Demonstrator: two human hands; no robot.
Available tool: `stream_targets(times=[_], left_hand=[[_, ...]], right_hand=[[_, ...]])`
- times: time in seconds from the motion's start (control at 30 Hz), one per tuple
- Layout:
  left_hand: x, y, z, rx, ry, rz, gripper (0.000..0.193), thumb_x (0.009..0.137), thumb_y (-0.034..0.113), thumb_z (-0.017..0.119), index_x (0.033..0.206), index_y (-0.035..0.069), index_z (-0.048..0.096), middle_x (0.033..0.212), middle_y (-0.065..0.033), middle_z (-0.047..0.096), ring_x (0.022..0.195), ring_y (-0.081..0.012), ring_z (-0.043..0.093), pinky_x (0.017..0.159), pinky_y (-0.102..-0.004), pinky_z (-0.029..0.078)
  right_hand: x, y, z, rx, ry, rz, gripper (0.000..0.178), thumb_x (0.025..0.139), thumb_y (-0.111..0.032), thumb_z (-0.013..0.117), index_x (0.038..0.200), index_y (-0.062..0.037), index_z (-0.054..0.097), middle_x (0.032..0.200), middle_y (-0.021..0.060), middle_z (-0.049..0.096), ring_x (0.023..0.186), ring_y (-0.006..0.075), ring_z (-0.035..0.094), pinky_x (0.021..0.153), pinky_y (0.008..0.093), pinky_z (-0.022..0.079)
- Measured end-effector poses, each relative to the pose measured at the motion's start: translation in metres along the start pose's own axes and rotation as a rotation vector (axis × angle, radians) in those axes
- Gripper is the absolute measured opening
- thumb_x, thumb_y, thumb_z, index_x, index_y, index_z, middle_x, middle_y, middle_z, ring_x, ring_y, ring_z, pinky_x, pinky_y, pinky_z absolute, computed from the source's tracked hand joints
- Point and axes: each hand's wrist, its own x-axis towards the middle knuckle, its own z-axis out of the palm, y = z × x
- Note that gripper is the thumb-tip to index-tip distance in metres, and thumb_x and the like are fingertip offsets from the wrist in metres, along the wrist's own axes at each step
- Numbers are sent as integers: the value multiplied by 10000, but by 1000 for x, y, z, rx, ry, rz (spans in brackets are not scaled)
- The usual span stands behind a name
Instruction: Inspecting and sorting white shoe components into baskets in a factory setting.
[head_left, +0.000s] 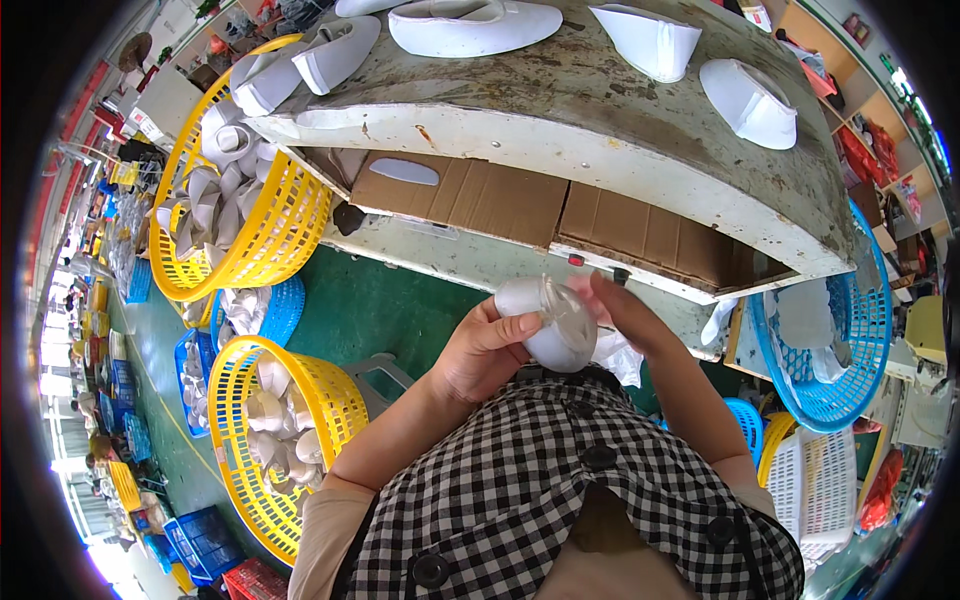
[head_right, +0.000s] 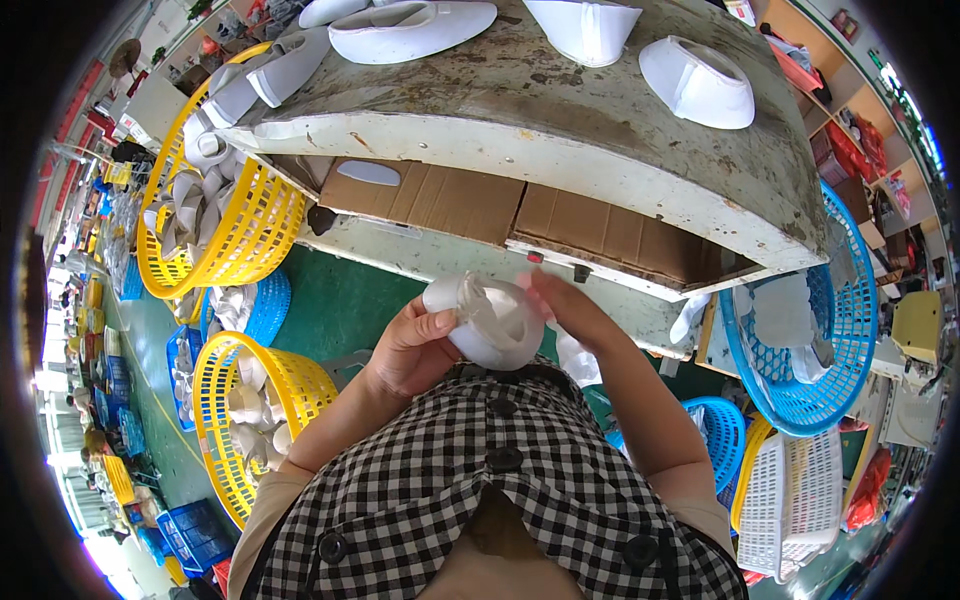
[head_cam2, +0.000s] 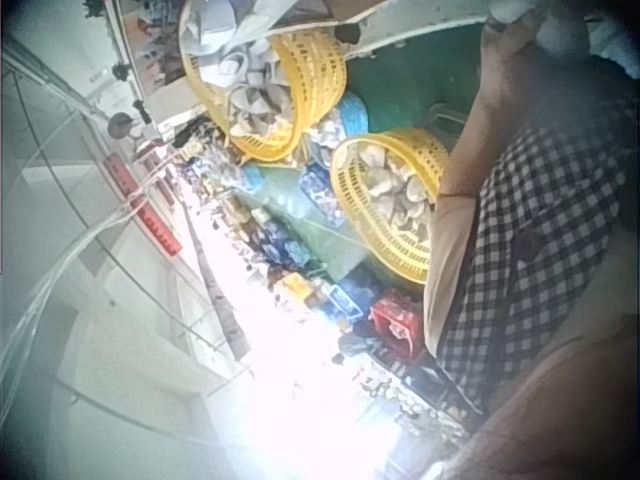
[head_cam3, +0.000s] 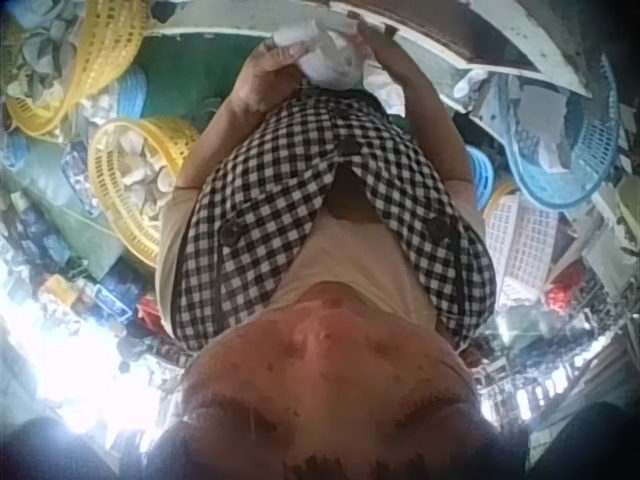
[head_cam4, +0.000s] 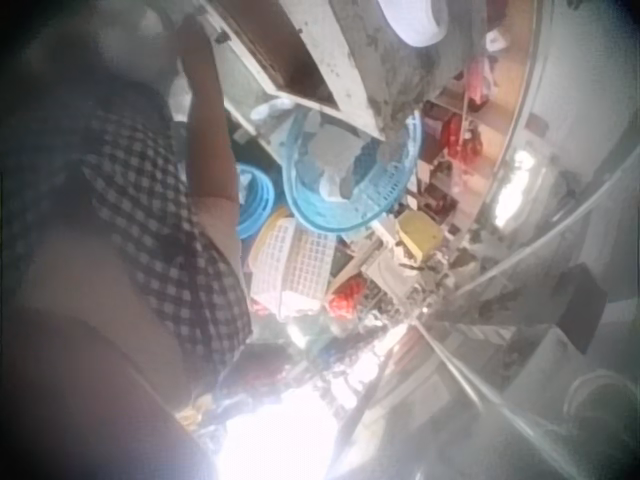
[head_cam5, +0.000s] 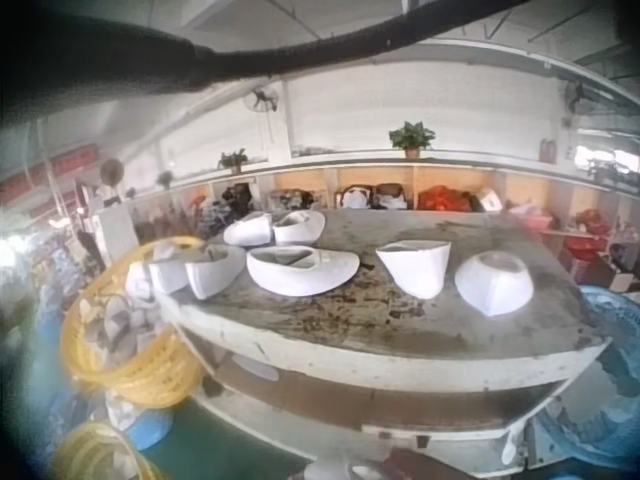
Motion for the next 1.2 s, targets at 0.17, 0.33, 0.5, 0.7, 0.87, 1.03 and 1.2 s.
stream_targets(times=[0.17, 0.33, 0.5, 0.7, 0.87, 1.03, 1.2], left_hand=[[-3, -6, -5, 88, -12, 26, 387, 750, 105, 668, 1094, 5, 521, 1024, -87, 591, 949, -199, 567, 858, -337, 440], [9, -13, -33, 388, 293, 58, 321, 741, 7, 602, 1059, -1, 554, 1022, -99, 592, 939, -204, 572, 826, -329, 459], [43, -17, -91, 1333, 602, 848, 319, 737, -14, 485, 1035, 39, 586, 870, -150, 607, 751, -204, 621, 695, -277, 502], [52, -22, -80, 754, 650, 112, 336, 797, 72, 393, 1107, 20, 510, 934, -131, 581, 702, -216, 595, 526, -305, 509], [32, -19, -51, 543, 436, -97, 413, 864, 296, 436, 1173, 21, 432, 1025, -111, 554, 881, -207, 575, 627, -291, 500], [25, -17, -76, 563, 416, -189, 461, 880, 416, 434, 1089, 10, 502, 933, -80, 567, 813, -161, 570, 620, -259, 469], [33, -29, -94, 318, 383, -123, 371, 900, 323, 432, 1073, 3, 507, 966, -93, 568, 852, -182, 568, 671, -306, 482]], right_hand=[[-3, -1, 16, 258, 20, 40, 429, 839, -273, 579, 1155, 1, 485, 1048, 80, 570, 922, 155, 541, 779, 274, 440], [-13, -47, 25, -450, 410, -466, 203, 824, -175, 585, 978, -44, 563, 808, 130, 599, 622, 205, 601, 554, 301, 466], [-18, -57, 47, -806, 451, -718, 183, 841, -149, 539, 1011, -81, 554, 800, 112, 579, 627, 247, 594, 508, 328, 466], [-19, -64, 60, -1293, 381, -969, 416, 764, -229, 594, 1134, -68, 495, 1030, 122, 498, 882, 272, 545, 827, 403, 402], [-8, -28, 37, -1252, 123, -631, 236, 744, -192, 593, 940, -60, 599, 823, 88, 616, 913, 237, 554, 853, 401, 382], [-9, -19, 26, -784, 166, -603, 165, 739, -121, 645, 863, -21, 603, 833, 111, 596, 726, 279, 568, 619, 331, 454], [-13, -18, 22, -707, -75, -563, 162, 783, -133, 623, 882, -14, 577, 831, 83, 581, 680, 217, 549, 625, 287, 437]])
